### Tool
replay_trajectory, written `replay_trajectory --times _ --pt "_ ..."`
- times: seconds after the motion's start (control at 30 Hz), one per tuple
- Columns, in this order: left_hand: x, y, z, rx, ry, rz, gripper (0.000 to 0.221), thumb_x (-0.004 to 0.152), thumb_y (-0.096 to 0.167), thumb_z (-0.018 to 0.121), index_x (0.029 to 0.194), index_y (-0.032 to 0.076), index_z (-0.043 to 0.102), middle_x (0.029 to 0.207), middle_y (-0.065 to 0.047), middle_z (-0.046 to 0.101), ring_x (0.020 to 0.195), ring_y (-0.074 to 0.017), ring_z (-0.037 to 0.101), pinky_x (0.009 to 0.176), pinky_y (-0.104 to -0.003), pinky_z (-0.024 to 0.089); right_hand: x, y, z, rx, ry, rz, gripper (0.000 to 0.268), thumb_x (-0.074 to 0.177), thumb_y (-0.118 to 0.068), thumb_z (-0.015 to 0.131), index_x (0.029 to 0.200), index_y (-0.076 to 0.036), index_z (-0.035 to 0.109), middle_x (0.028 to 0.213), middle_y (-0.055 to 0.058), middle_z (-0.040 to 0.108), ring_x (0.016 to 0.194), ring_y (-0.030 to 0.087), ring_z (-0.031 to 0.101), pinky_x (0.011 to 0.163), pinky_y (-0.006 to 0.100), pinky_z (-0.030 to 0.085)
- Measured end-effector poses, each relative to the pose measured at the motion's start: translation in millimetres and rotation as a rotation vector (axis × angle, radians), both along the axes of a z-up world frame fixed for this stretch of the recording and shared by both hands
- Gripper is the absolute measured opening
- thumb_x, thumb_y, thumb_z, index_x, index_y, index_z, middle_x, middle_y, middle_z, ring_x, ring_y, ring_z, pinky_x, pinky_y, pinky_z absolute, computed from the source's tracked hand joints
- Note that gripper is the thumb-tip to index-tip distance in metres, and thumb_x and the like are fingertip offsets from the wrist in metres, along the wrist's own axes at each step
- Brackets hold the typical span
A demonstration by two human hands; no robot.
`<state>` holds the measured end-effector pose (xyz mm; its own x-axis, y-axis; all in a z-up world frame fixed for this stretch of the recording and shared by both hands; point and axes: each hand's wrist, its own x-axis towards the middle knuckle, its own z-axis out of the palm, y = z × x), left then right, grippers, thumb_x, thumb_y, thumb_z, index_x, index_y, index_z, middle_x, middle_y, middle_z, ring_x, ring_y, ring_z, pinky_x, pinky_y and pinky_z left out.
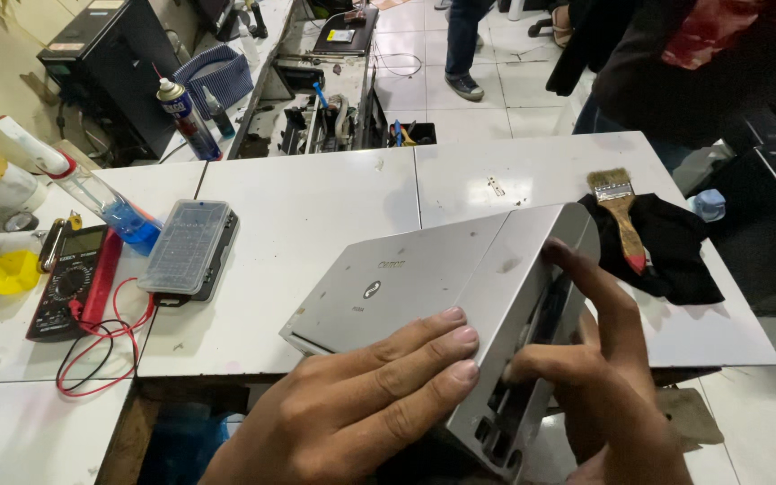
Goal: The person works on a white Canon Pixma printer placed on a low table. They open and close the top cover, rotate the device to inspect different sides, and use a screwdriver to remove and insert screws into the printer's casing.
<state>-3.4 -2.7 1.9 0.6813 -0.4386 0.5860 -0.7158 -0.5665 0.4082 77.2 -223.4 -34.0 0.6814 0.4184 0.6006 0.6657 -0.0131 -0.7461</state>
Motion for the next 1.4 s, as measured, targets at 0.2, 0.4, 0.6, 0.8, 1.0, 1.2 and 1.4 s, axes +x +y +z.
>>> replay_trajectory --times 0.2,0.4,0.6,0.8,1.0,1.2,1.4 --pt "2 -13 -40 -0.059 -0.203 0.154 0.057 0.109 0.024 0.079 0.149 -0.003 0.049 0.149 -0.034 0.064 0.144 -0.0556 0.071 0.124 -0.066 0.064 0 5 9 -0.021 -0.042 0.043 0.045 0.074 -0.043 0.081 0.103 -0.010 0.068 0.172 0.035 0.034 0.169 0.050 0.037 0.132 0.055 0.030" --pt "8 -23 -41 -0.113 -0.365 0.330 0.027 0.108 0.006 0.056 0.132 -0.007 0.062 0.133 -0.031 0.074 0.128 -0.0496 0.080 0.113 -0.057 0.070 -16 24 6 0.213 0.103 -0.046 0.071 0.063 -0.027 0.087 0.115 -0.007 0.043 0.160 0.045 0.054 0.150 0.042 0.065 0.097 0.035 0.069" --pt "8 -17 -44 -0.087 -0.386 0.317 0.032 0.106 0.010 0.059 0.132 -0.008 0.064 0.136 -0.029 0.073 0.130 -0.0469 0.079 0.113 -0.053 0.067 3 -3 -1 0.062 0.066 0.062 0.074 0.067 -0.031 0.092 0.129 -0.014 0.054 0.170 0.035 0.049 0.150 0.036 0.067 0.086 0.028 0.075" --pt "11 -12 -44 -0.069 -0.269 0.198 0.042 0.107 0.017 0.076 0.136 -0.008 0.061 0.140 -0.032 0.070 0.135 -0.0494 0.074 0.116 -0.059 0.064 37 -14 15 -0.605 -0.438 -0.177 0.091 0.059 -0.033 0.102 0.143 -0.026 0.069 0.163 0.010 0.059 0.103 0.016 0.074 0.093 0.039 0.050" --pt "11 -14 -53 -0.065 -0.426 0.375 0.034 0.102 0.016 0.077 0.120 -0.012 0.068 0.118 -0.026 0.077 0.112 -0.0452 0.081 0.104 -0.052 0.070 58 3 26 -0.494 -0.747 -0.071 0.050 0.080 -0.036 0.096 0.120 -0.012 0.078 0.125 0.006 0.077 0.112 0.035 0.062 0.098 0.048 0.054" --pt "9 -15 -61 -0.057 -0.493 0.464 0.024 0.107 0.016 0.059 0.112 -0.003 0.072 0.113 -0.022 0.081 0.108 -0.0376 0.085 0.098 -0.048 0.070 57 21 28 -0.427 -0.808 0.362 0.038 0.097 -0.024 0.079 0.126 -0.002 0.068 0.124 0.015 0.078 0.112 0.033 0.077 0.099 0.046 0.064" --pt "15 30 -102 -0.009 -0.417 0.422 0.052 0.105 0.011 0.078 0.151 0.005 0.055 0.149 -0.018 0.070 0.130 -0.0390 0.076 0.113 -0.056 0.066 59 10 2 -0.332 -0.693 0.245 0.036 0.089 -0.013 0.081 0.122 -0.003 0.071 0.124 0.014 0.080 0.116 0.032 0.081 0.101 0.044 0.067"
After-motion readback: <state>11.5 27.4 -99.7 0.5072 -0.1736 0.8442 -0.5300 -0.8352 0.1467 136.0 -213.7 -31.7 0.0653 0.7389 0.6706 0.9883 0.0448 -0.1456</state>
